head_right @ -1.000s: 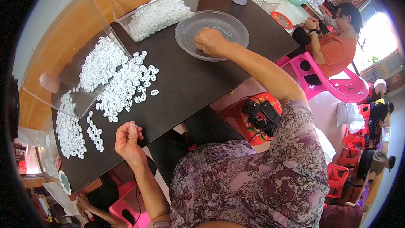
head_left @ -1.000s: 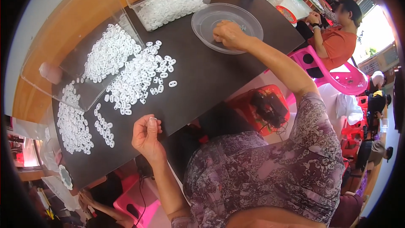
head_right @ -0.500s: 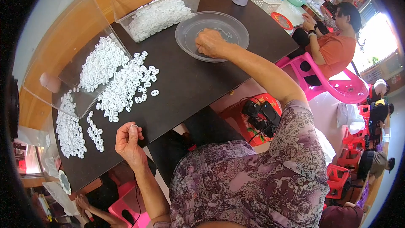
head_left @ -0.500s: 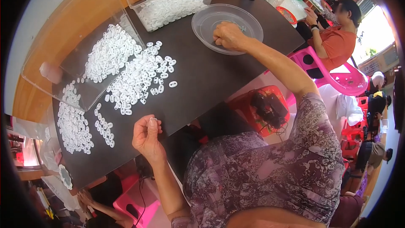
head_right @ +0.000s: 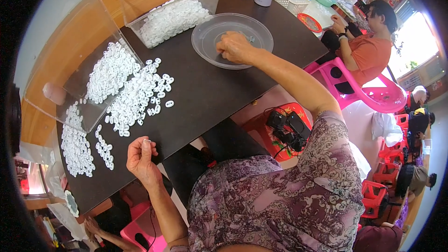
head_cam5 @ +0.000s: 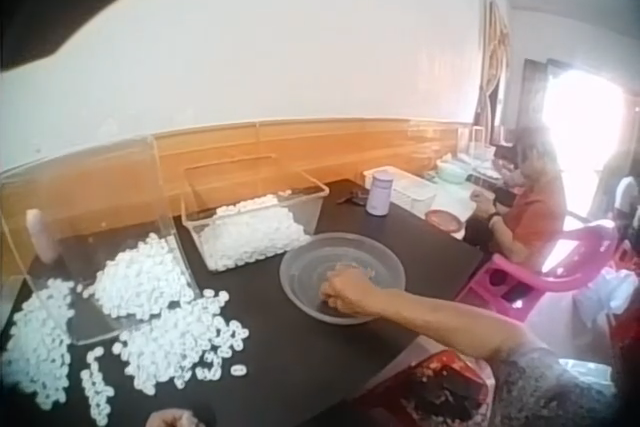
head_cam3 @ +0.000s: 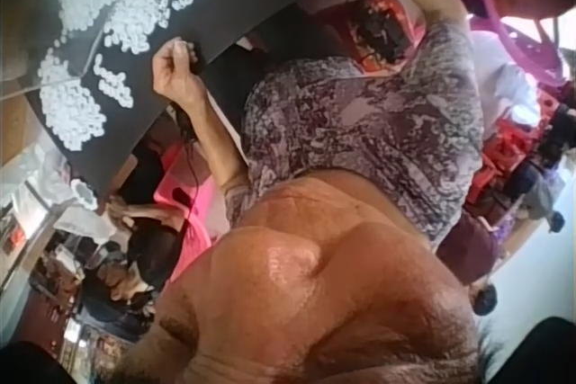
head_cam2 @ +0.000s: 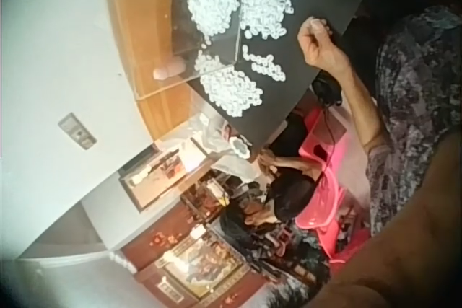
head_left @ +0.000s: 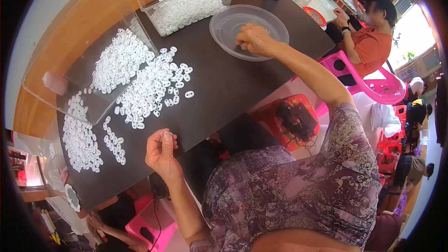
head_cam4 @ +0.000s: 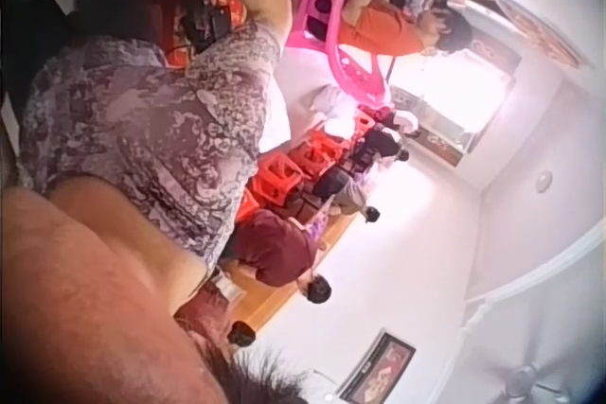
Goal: Manually insert small metal pins into plastic components.
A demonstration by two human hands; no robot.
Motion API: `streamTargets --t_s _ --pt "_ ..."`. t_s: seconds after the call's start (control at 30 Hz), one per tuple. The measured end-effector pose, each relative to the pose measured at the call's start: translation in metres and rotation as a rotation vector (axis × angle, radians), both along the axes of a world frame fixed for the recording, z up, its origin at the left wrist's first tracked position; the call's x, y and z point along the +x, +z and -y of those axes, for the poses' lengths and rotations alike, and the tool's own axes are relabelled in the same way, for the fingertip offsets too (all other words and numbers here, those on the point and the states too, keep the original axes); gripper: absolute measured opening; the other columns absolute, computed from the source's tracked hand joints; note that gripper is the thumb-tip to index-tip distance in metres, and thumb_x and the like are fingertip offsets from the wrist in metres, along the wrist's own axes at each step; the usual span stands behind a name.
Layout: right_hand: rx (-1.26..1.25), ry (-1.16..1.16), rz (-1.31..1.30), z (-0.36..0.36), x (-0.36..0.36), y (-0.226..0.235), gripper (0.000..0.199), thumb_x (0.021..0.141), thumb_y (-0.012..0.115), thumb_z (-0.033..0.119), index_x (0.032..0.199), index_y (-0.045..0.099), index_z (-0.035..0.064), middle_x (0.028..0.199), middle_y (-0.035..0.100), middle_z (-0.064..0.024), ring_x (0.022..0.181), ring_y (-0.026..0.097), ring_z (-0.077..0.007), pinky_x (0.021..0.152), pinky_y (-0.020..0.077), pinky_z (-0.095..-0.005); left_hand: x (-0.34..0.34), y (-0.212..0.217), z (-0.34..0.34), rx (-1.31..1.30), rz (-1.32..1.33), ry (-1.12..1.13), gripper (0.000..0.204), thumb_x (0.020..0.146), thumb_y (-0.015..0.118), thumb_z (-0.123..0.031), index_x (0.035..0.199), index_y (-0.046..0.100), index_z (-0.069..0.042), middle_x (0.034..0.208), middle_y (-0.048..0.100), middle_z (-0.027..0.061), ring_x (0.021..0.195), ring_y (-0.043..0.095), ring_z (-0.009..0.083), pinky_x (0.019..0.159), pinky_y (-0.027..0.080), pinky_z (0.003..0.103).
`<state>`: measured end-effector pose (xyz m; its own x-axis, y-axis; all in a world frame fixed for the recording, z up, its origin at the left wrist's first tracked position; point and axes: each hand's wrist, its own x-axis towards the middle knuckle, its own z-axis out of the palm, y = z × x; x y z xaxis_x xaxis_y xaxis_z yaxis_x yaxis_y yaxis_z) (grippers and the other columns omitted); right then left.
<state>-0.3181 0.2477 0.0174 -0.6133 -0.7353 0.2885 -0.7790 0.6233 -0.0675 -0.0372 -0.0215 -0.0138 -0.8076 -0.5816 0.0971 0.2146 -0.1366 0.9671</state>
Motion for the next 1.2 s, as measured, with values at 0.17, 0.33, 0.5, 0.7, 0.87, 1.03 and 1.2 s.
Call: streamTargets --t_s 0.17,0.33,0.5,0.7,0.87,1.03,1.2 --pt "0.006 0.011 0.005 0.005 0.001 -0.003 0.005 0.062 0.059 0.002 0.066 0.057 0.0047 0.074 0.058 -0.0118 0.080 0.054 -0.0324 0.069 0.0445 -0.0415 0.000 0.000 0.000 0.007 0.003 -0.005 0.014 0.083 0.063 -0.010 0.091 0.060 0.002 0.075 0.060 0.0045 0.065 0.053 0.0076 0.057 0.041 0.018" --pt "0.060 0.015 0.017 0.009 0.005 0.002 0.006 0.061 0.058 0.000 0.065 0.056 0.0047 0.076 0.058 -0.0114 0.081 0.054 -0.0321 0.069 0.0444 -0.0410 0.000 -0.001 0.000 0.002 -0.009 0.015 0.016 0.083 0.064 -0.012 0.091 0.060 0.002 0.074 0.060 0.0051 0.061 0.052 0.0079 0.055 0.040 0.019" --pt "0.135 -0.018 0.071 0.009 0.005 0.005 0.010 0.058 0.060 0.001 0.066 0.056 0.0054 0.077 0.058 -0.0108 0.082 0.054 -0.0314 0.070 0.0447 -0.0402 -0.001 0.001 -0.001 0.032 -0.007 -0.007 0.014 0.083 0.063 -0.010 0.091 0.060 0.002 0.074 0.060 0.0053 0.061 0.052 0.0082 0.055 0.041 0.019" --pt "0.224 0.026 -0.016 0.010 0.006 0.005 0.014 0.055 0.061 0.000 0.067 0.056 0.0048 0.081 0.058 -0.0107 0.085 0.053 -0.0304 0.071 0.0450 -0.0394 0.000 0.001 -0.001 0.027 -0.012 0.002 0.013 0.084 0.062 -0.009 0.091 0.060 0.002 0.074 0.061 0.0055 0.061 0.052 0.0081 0.055 0.041 0.019" --pt "0.189 0.007 -0.015 0.008 0.007 0.006 0.016 0.058 0.059 -0.002 0.071 0.054 0.0051 0.081 0.057 -0.0116 0.086 0.053 -0.0321 0.071 0.0441 -0.0411 0.000 -0.001 -0.001 0.033 -0.021 0.003 0.012 0.084 0.061 -0.008 0.091 0.060 0.002 0.074 0.061 0.0054 0.062 0.053 0.0080 0.055 0.041 0.019" --pt "-0.052 -0.053 0.129 0.011 0.013 0.020 0.010 0.064 0.056 -0.002 0.071 0.051 0.0020 0.076 0.057 -0.0119 0.078 0.054 -0.0305 0.066 0.0425 -0.0385 0.002 0.001 0.001 0.028 -0.007 0.007 0.011 0.084 0.061 -0.007 0.091 0.060 0.002 0.074 0.061 0.0055 0.062 0.053 0.0084 0.055 0.041 0.019" --pt "-0.399 -0.010 0.325 0.040 0.060 0.047 0.007 0.078 0.059 0.002 0.085 0.060 0.0024 0.078 0.056 -0.0040 0.071 0.052 -0.0127 0.064 0.0413 -0.0267 0.001 0.014 0.002 0.141 0.056 -0.009 0.011 0.084 0.060 -0.005 0.091 0.060 0.003 0.074 0.061 0.0068 0.062 0.053 0.0090 0.054 0.041 0.021"
